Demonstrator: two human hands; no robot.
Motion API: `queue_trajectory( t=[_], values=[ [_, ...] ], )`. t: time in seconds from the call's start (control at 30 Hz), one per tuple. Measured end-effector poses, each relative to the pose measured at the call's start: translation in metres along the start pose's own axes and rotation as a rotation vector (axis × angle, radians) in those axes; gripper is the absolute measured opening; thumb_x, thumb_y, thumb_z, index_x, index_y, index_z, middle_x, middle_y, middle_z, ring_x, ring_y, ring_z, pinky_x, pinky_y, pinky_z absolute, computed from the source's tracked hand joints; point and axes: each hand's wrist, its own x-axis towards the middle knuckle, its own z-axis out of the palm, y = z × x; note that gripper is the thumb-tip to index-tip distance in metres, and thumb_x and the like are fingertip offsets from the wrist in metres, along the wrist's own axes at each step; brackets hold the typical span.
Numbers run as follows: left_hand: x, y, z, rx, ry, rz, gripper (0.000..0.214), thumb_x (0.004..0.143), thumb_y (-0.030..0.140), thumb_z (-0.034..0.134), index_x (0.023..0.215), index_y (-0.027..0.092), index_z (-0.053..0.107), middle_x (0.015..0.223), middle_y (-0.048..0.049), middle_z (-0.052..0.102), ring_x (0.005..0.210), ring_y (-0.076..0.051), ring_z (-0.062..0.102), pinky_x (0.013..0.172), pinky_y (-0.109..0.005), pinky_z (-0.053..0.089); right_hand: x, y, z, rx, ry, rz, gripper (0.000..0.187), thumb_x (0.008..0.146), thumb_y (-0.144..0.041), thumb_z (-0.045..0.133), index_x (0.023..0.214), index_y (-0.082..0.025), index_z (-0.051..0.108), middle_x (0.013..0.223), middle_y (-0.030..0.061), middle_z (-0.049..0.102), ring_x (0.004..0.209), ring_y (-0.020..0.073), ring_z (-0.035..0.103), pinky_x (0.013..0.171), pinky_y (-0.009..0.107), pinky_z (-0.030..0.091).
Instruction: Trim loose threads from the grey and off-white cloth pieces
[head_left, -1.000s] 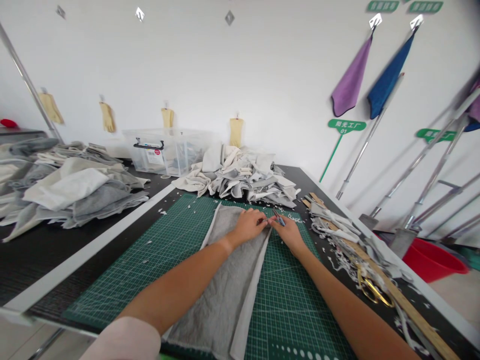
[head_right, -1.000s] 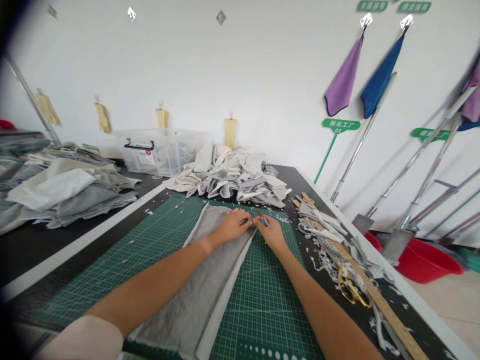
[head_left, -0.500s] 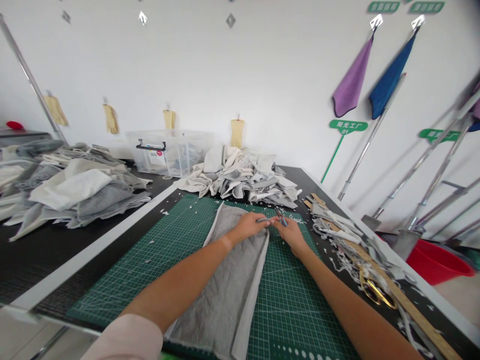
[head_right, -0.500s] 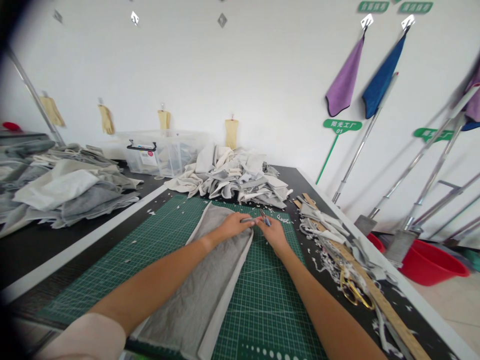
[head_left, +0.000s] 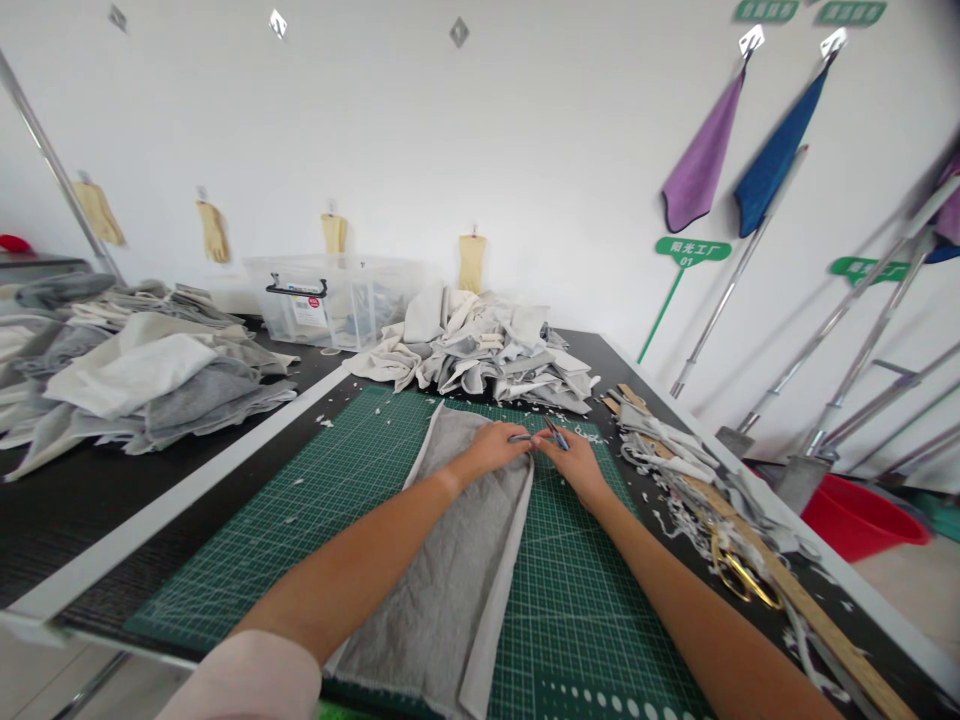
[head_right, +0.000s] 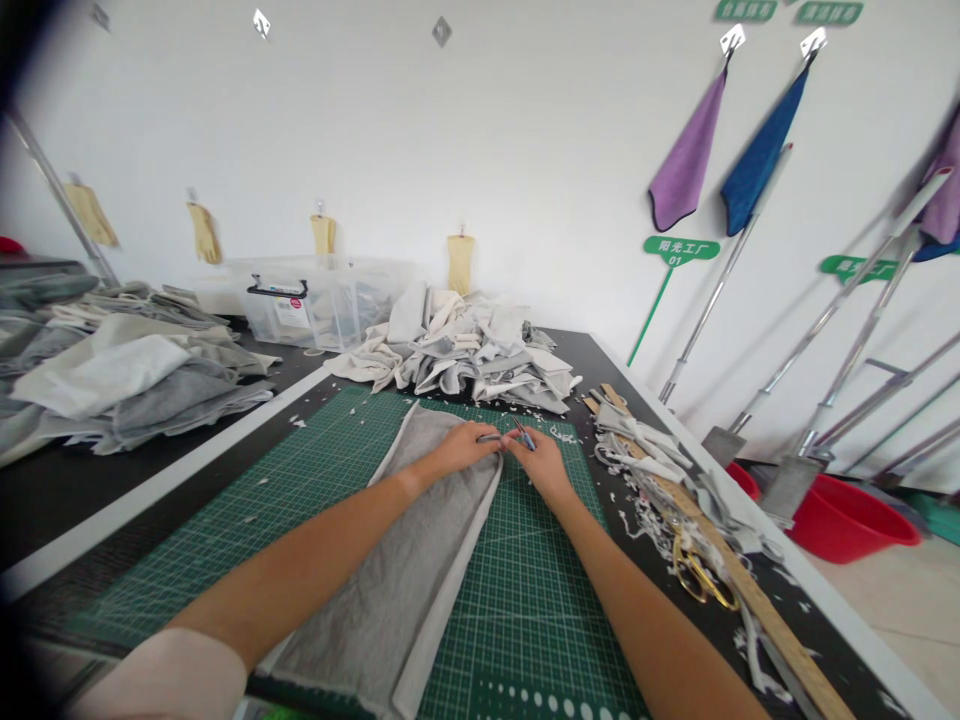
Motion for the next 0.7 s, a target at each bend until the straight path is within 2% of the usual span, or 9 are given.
queue_trajectory(
  t=[0.1,0.27,0.43,0.7],
  values=[
    [0.0,0.0,0.002,0.058,-0.002,-0.012,0.029,0.091,0.044,0.057,0.096,0.024,0.078,0.1,-0.0039,0.075,0.096,-0.021,0.064,0.092,-0.03,0.044,0.0,0.001,0.001,-0.015,-0.027,-0.007,0.042,0.081,-0.06,0.065,0.091,-0.02,0.074,0.059,-0.0021,0.056,0.053,0.0138,0.043,0.053,0.026,0.031],
    [-0.002,0.004,-0.001,0.073,-0.002,-0.011,0.033,0.092,0.047,0.055,0.101,0.024,0.077,0.103,-0.0033,0.075,0.097,-0.021,0.063,0.094,-0.031,0.044,0.003,0.007,0.003,-0.039,-0.011,0.005,0.037,0.081,-0.056,0.065,0.092,-0.022,0.075,0.062,-0.002,0.059,0.055,0.0144,0.045,0.053,0.026,0.032],
    [-0.003,0.006,-0.006,-0.069,-0.06,-0.04,0.034,0.092,0.046,0.055,0.1,0.019,0.076,0.094,-0.0031,0.075,0.088,-0.018,0.065,0.088,-0.026,0.048,0.005,0.012,0.002,-0.01,0.03,0.081,0.04,0.081,-0.057,0.063,0.094,-0.02,0.075,0.057,-0.0019,0.056,0.053,0.0148,0.045,0.053,0.026,0.032],
    [0.0,-0.004,-0.001,-0.255,-0.018,-0.038,0.038,0.089,0.049,0.059,0.099,0.016,0.076,0.092,-0.0053,0.074,0.087,-0.019,0.064,0.084,-0.027,0.049,0.004,0.011,0.002,0.051,0.023,0.075,0.043,0.082,-0.058,0.061,0.094,-0.018,0.073,0.053,-0.0033,0.05,0.05,0.0136,0.041,0.052,0.026,0.033]
  ],
)
